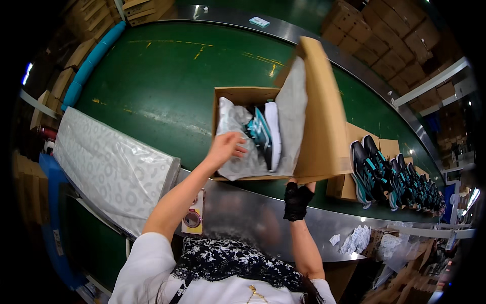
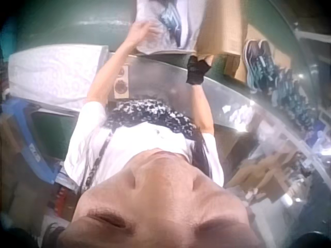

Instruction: The person wraps individual shoes in tissue paper, places them into cardboard boxes, and then moves the closed boxes onto a conveyor belt.

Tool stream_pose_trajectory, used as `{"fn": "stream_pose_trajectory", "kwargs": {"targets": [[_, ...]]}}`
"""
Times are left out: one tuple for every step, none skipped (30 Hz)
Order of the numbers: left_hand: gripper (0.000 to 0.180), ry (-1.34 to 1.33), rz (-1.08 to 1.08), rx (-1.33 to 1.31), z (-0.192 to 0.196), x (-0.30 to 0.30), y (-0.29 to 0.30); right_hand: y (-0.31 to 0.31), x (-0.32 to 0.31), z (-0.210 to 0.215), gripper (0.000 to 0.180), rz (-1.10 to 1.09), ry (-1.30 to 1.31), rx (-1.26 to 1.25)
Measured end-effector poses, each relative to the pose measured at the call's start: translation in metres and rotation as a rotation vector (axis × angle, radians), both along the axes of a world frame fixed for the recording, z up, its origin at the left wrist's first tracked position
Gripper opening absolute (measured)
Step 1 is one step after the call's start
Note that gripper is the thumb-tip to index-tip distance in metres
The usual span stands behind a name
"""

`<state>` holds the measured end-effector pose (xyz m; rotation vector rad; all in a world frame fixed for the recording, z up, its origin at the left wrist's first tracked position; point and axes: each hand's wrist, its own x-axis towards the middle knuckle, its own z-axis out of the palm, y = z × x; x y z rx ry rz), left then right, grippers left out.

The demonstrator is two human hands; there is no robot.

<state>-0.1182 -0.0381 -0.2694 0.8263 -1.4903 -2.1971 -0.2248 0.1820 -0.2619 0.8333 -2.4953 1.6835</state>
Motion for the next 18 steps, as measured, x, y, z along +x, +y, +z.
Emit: {"fn": "stream_pose_trajectory", "kwargs": {"targets": [[0.038, 0.011, 0.164, -0.068, 0.006, 0.015, -0.004, -0.002, -0.002, -0.003, 0.047, 0.001, 0.220, 0.029], [0.040, 0.076, 0.309, -0.116, 0.002, 0.030, -0.011, -0.014, -0.001, 0.022, 0.055, 0.050, 0.492, 0.252], [0.043, -0.045, 0.445, -0.156, -0.001, 0.040, -0.014, -0.012, 0.005, 0.006, 0.060, 0.131, 0.481, 0.397], [0.044, -0.127, 0.455, -0.156, -0.001, 0.041, -0.011, -0.009, 0.010, -0.011, 0.057, 0.178, 0.643, 0.572], [0.045, -0.207, 0.468, -0.160, -0.001, 0.041, -0.006, -0.008, 0.014, -0.024, 0.056, 0.225, 0.807, 0.742], [0.047, -0.215, 0.335, -0.395, -0.016, 0.037, 0.000, -0.006, 0.015, -0.033, 0.054, 0.236, 0.789, 0.717], [0.050, -0.220, 0.208, -0.628, -0.034, 0.033, 0.006, -0.007, 0.016, -0.037, 0.053, 0.253, 0.778, 0.688], [0.052, -0.331, 0.296, -0.768, -0.039, 0.030, 0.020, -0.005, 0.018, -0.040, 0.052, 0.267, 0.754, 0.668], [0.052, -0.402, 0.229, -0.736, -0.043, 0.032, 0.020, -0.004, 0.019, -0.040, 0.052, 0.287, 0.753, 0.698], [0.052, -0.466, 0.162, -0.707, -0.042, 0.031, 0.015, -0.006, 0.017, -0.040, 0.052, 0.302, 0.757, 0.724], [0.052, -0.528, 0.094, -0.677, -0.040, 0.030, 0.009, -0.007, 0.015, -0.038, 0.053, 0.316, 0.760, 0.751], [0.052, -0.502, 0.088, -0.476, -0.038, 0.029, 0.004, -0.008, 0.014, -0.036, 0.052, 0.324, 0.746, 0.750], [0.053, -0.478, 0.076, -0.273, -0.036, 0.030, 0.000, -0.005, 0.013, -0.033, 0.052, 0.331, 0.725, 0.752], [0.055, -0.454, 0.068, -0.073, -0.032, 0.031, -0.006, -0.006, 0.012, -0.027, 0.052, 0.341, 0.705, 0.749], [0.058, -0.426, 0.060, 0.126, -0.028, 0.029, -0.011, -0.010, 0.007, -0.019, 0.052, 0.349, 0.742, 0.727], [0.062, -0.208, 0.032, 0.278, -0.020, 0.025, -0.008, -0.016, 0.001, -0.004, 0.052, 0.370, 0.769, 0.711], [0.067, 0.014, 0.002, 0.426, -0.007, 0.016, -0.005, -0.021, -0.006, 0.014, 0.051, 0.386, 0.795, 0.698], [0.070, -0.004, -0.040, 0.450, 0.009, 0.013, -0.009, -0.027, -0.015, 0.037, 0.053, 0.393, 0.829, 0.651]]}}
